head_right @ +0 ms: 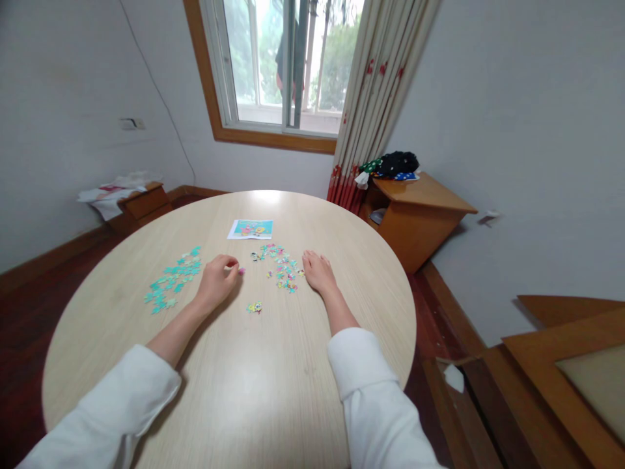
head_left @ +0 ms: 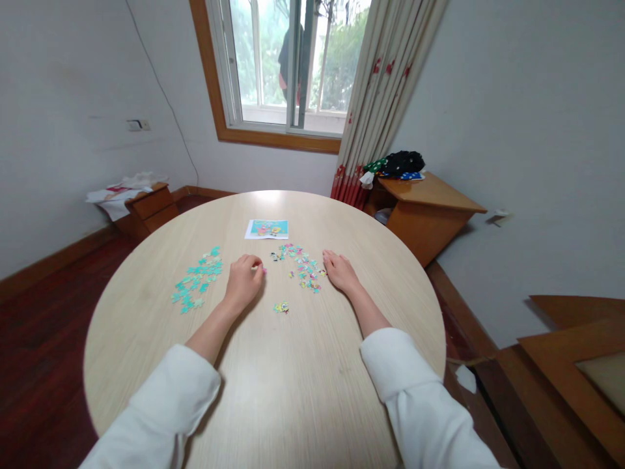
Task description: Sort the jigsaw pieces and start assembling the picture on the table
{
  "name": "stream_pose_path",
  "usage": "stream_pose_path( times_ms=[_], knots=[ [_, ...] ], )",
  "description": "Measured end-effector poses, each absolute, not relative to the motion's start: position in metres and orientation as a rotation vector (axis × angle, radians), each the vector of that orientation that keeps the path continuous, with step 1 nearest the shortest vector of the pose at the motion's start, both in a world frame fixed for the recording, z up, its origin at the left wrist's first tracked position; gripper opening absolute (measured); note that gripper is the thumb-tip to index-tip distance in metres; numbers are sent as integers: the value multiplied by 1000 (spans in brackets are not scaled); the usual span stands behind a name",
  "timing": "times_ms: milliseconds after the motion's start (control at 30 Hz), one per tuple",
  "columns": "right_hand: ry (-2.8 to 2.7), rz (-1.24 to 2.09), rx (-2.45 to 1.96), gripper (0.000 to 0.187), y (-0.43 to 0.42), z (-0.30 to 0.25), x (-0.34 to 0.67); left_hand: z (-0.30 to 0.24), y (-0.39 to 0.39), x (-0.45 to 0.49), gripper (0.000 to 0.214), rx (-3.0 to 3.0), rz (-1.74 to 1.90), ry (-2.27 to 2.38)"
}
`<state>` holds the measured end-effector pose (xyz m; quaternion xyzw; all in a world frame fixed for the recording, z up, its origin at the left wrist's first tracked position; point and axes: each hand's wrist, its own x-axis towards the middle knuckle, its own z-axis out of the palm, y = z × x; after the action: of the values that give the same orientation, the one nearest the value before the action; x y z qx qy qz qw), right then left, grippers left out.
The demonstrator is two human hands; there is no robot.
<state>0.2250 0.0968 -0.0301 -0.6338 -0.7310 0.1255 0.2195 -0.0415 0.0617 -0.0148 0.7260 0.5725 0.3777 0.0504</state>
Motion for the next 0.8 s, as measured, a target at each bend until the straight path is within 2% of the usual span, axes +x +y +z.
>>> stream_pose_path(
  times_ms=[267,500,800],
  knots=[
    [-2027,317,-1688,40,98,-33,228,-21,71,-40,16,2224,985,1748],
    [-1940,215,-1436,31,89,-25,215,-25,75,-42,22,2220,931,1783],
    [-2315,217,-1245,24,62,-16,187,-25,77,-42,19,2182,884,1842]
  ],
)
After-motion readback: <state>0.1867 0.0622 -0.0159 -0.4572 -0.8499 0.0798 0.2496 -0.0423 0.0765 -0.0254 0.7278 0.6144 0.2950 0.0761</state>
